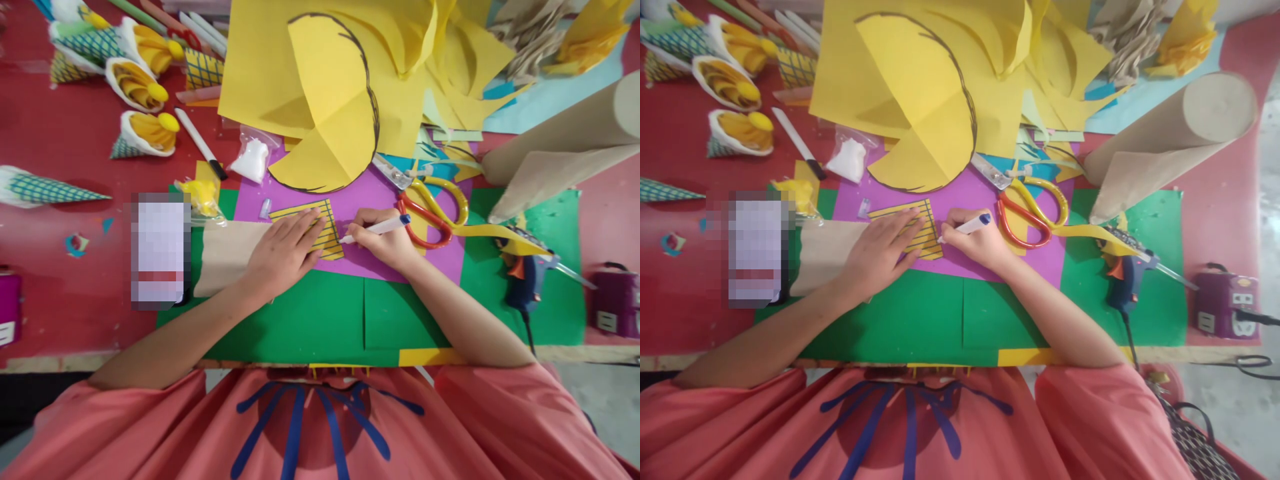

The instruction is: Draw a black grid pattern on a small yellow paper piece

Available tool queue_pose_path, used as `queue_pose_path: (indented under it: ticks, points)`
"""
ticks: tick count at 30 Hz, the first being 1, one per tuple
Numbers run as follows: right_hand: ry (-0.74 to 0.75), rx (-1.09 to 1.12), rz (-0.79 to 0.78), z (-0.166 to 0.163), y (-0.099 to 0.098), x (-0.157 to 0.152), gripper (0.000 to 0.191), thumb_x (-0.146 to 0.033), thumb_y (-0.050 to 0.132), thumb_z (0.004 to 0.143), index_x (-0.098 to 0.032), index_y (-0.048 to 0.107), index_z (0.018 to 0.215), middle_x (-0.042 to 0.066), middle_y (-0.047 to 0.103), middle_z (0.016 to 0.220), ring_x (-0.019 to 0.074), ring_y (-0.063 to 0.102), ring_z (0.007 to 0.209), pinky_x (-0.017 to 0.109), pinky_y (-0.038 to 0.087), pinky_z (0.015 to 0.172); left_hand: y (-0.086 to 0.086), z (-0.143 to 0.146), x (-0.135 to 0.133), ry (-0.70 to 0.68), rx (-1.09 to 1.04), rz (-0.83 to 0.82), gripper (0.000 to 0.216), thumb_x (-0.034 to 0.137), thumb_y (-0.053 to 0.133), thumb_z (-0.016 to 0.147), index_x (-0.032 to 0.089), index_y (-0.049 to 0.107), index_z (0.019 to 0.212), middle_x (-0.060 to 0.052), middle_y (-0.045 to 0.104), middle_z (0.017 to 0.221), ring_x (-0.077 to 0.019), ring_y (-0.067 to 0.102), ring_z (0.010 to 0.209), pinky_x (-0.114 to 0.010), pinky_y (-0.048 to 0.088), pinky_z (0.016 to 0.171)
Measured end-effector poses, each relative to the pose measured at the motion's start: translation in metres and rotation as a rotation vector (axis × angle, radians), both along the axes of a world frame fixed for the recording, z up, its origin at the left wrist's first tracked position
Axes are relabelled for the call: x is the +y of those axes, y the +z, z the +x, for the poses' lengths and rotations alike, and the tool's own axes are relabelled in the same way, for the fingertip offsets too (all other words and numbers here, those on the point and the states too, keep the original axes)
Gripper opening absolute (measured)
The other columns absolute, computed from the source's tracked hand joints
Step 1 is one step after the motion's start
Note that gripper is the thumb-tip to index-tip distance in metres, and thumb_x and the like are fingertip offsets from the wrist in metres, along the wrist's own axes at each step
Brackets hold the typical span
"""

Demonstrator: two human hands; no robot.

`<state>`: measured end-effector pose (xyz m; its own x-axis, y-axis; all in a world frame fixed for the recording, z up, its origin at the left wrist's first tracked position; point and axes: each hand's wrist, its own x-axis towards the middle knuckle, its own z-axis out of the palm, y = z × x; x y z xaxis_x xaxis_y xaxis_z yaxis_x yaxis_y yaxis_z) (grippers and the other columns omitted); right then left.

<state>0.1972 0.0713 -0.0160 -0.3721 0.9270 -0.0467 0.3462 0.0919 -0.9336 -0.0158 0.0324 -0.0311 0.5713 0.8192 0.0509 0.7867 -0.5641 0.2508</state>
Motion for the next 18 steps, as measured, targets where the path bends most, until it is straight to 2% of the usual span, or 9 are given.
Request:
queue_pose_path:
  ticks: [7, 12, 18]
  points:
    - [-0.035, 0.010, 0.022, 0.0000, -0.0007, -0.0001, 0.025, -0.023, 0.053, 0.080, -0.018, 0.046, 0.056, -0.005, 0.044, 0.049, 0.0073, 0.039, 0.047, 0.023, 0.031, 0.048, -0.0005, -0.0008, -0.0002, -0.009, -0.005, 0.001, 0.056, 0.041, 0.044, 0.093, 0.013, 0.040, 0.141, -0.016, 0.042, 0.146, -0.0295, 0.041, 0.133, -0.044, 0.033, 0.109]
    - [-0.003, -0.002, 0.052, -0.0009, -0.0010, -0.0006, 0.025, -0.021, 0.053, 0.079, -0.018, 0.045, 0.055, -0.006, 0.041, 0.049, 0.0065, 0.034, 0.047, 0.022, 0.029, 0.048, -0.0008, -0.0006, 0.0003, -0.010, 0.019, 0.009, 0.056, 0.042, 0.044, 0.093, 0.013, 0.040, 0.140, -0.015, 0.043, 0.145, -0.0292, 0.042, 0.132, -0.044, 0.034, 0.108]
    - [0.064, 0.054, -0.016, 0.0019, 0.0015, -0.0002, 0.024, -0.020, 0.051, 0.078, -0.018, 0.045, 0.054, -0.005, 0.041, 0.049, 0.0066, 0.035, 0.048, 0.022, 0.028, 0.047, -0.0007, -0.0005, 0.0004, -0.013, 0.023, 0.017, 0.057, 0.045, 0.041, 0.094, 0.013, 0.040, 0.140, -0.015, 0.043, 0.145, -0.0290, 0.040, 0.133, -0.044, 0.034, 0.109]
